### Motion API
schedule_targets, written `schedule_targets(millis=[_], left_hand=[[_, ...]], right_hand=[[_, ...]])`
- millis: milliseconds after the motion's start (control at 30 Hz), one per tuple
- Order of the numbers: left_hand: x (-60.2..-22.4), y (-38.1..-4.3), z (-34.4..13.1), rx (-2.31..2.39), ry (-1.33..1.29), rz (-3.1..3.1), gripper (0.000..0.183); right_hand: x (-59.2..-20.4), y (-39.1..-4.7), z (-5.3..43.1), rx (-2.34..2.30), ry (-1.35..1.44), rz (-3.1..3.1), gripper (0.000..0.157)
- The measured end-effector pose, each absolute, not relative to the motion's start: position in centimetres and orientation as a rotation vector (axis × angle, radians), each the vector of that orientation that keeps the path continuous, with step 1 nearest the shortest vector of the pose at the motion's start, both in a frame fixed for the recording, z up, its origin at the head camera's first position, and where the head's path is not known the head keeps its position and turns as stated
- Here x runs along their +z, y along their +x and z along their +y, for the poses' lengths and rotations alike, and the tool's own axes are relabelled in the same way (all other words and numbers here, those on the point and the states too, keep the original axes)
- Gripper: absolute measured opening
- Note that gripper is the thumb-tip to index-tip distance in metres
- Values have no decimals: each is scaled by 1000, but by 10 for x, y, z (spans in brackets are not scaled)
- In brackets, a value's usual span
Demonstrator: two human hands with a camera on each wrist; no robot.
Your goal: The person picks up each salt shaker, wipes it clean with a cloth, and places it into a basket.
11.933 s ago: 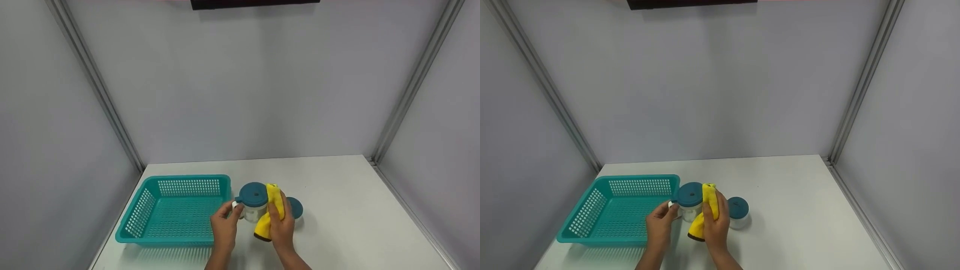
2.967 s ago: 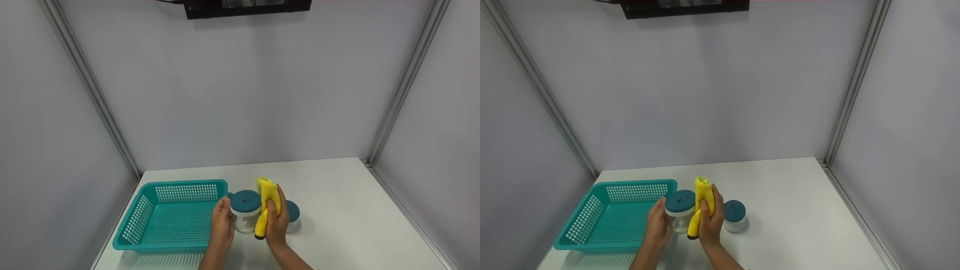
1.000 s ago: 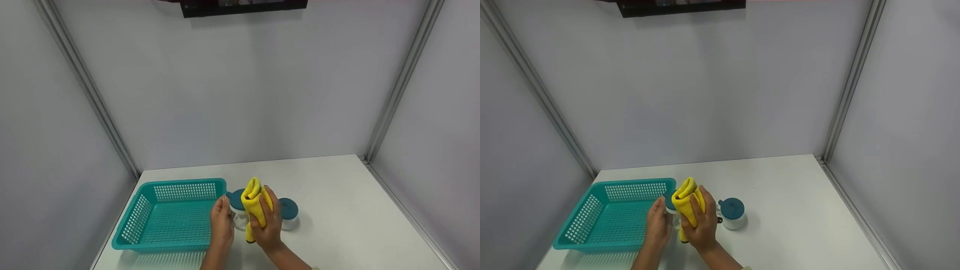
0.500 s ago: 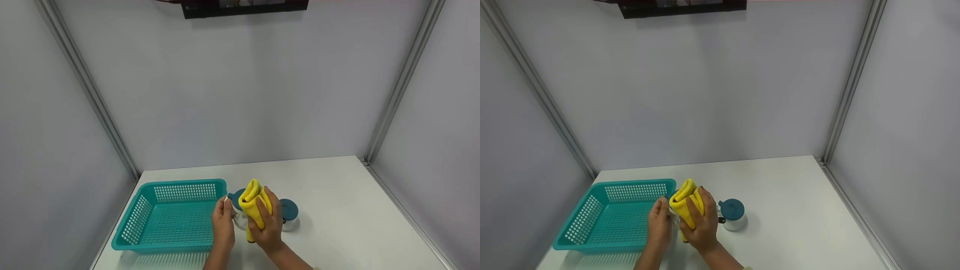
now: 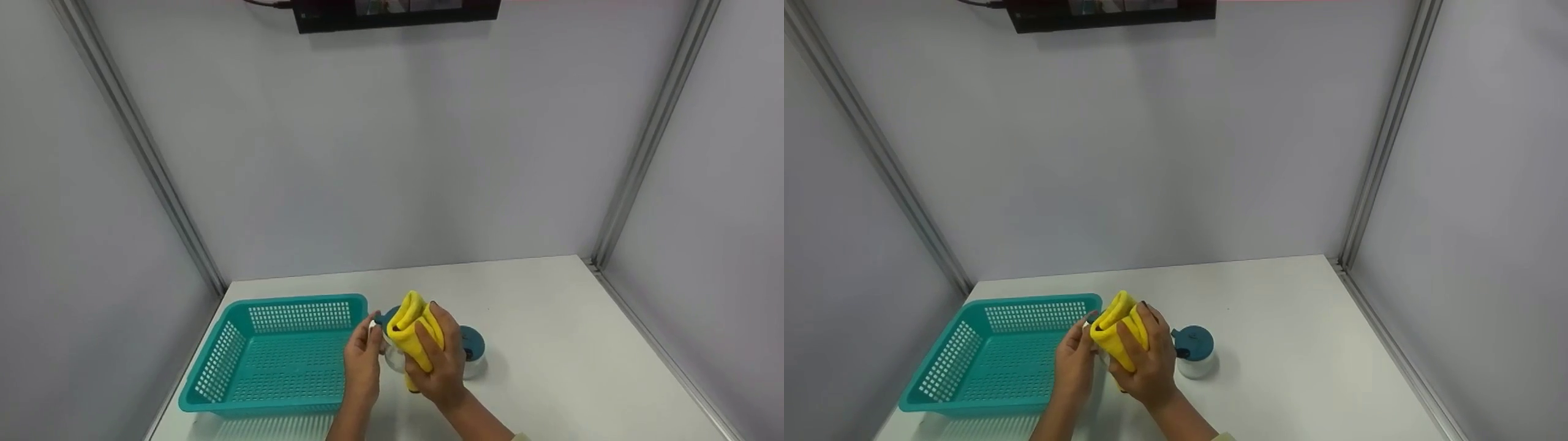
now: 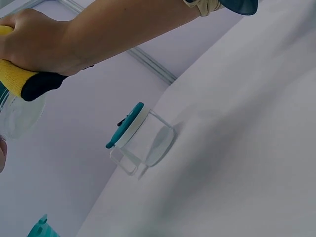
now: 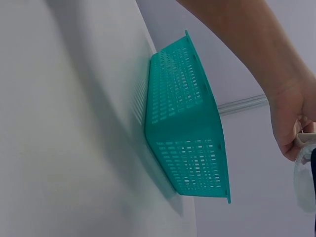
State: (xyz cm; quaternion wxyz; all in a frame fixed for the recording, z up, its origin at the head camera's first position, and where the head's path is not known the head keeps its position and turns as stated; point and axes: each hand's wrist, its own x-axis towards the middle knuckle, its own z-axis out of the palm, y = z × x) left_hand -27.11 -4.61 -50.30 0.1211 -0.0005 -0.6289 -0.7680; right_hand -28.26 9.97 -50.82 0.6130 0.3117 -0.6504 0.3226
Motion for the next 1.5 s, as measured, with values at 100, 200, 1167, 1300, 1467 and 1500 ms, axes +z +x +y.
schedule_targets(millis=[100, 200, 1167, 1300, 1467, 1500], left_hand=[[-503, -269, -49, -2213, -8, -1888, 43], [-502, -267, -52, -2185, -18, -1925, 38], [-521, -253, -33, -1835, -10, -1886, 13], [-525, -249, -31, -1774, 2, -1879, 9], [-527, -249, -31, -1750, 12, -1867, 4], [-527, -249, -31, -1760, 10, -1853, 5]], right_hand=[[-507, -282, 101, 751, 721, -1511, 40], [-506, -282, 103, 761, 714, -1518, 41], [-516, -291, 101, 632, 726, -1587, 35], [-519, -289, 101, 603, 745, -1595, 35], [-522, -290, 101, 590, 767, -1606, 35], [-522, -290, 101, 588, 772, -1611, 35]])
